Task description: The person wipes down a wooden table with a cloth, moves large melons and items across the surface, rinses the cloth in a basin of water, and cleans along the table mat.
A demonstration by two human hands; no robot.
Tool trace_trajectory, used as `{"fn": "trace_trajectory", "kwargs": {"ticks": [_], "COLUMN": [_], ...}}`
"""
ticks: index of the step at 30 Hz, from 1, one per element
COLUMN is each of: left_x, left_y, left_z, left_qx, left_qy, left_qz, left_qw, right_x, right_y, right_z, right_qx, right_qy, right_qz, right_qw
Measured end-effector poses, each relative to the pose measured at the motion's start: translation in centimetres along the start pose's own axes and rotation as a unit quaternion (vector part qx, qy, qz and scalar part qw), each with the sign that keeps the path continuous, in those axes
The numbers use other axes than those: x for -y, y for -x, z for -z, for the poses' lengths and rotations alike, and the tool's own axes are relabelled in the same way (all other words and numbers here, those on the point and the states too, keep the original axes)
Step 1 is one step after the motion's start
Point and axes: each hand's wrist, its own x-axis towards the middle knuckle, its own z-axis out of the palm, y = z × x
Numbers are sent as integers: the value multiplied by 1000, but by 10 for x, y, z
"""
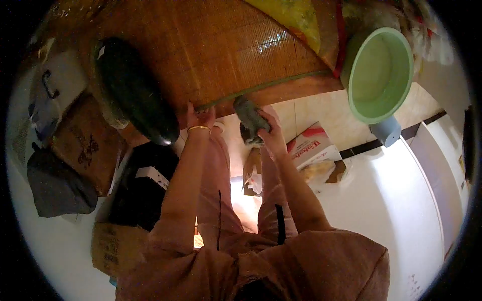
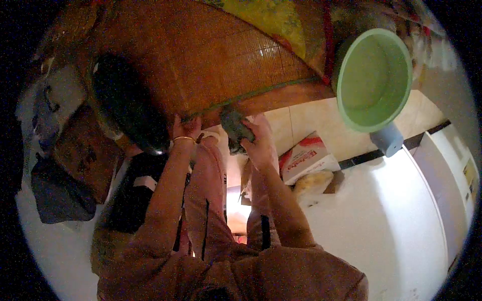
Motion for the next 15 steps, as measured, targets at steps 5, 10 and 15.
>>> {"fn": "trace_trajectory", "kwargs": {"ticks": [5,10,15], "left_x": [-14,-22,-30], "left_y": [-10,5,11], "left_z": [16,18,21], "left_qx": [3,103,152], "left_qy": [30,92,13], "left_qz": [28,128,122], "left_qw": [999,982,981], "right_x": [69,-21,-18], "right_y": [2,-53,-103], "right_z": [-25,-158,-167], "right_qx": [-80,95,239], "right_qy": [86,394,330], "right_qz": [38,219,203], "right_qw": [992,888,891]}}
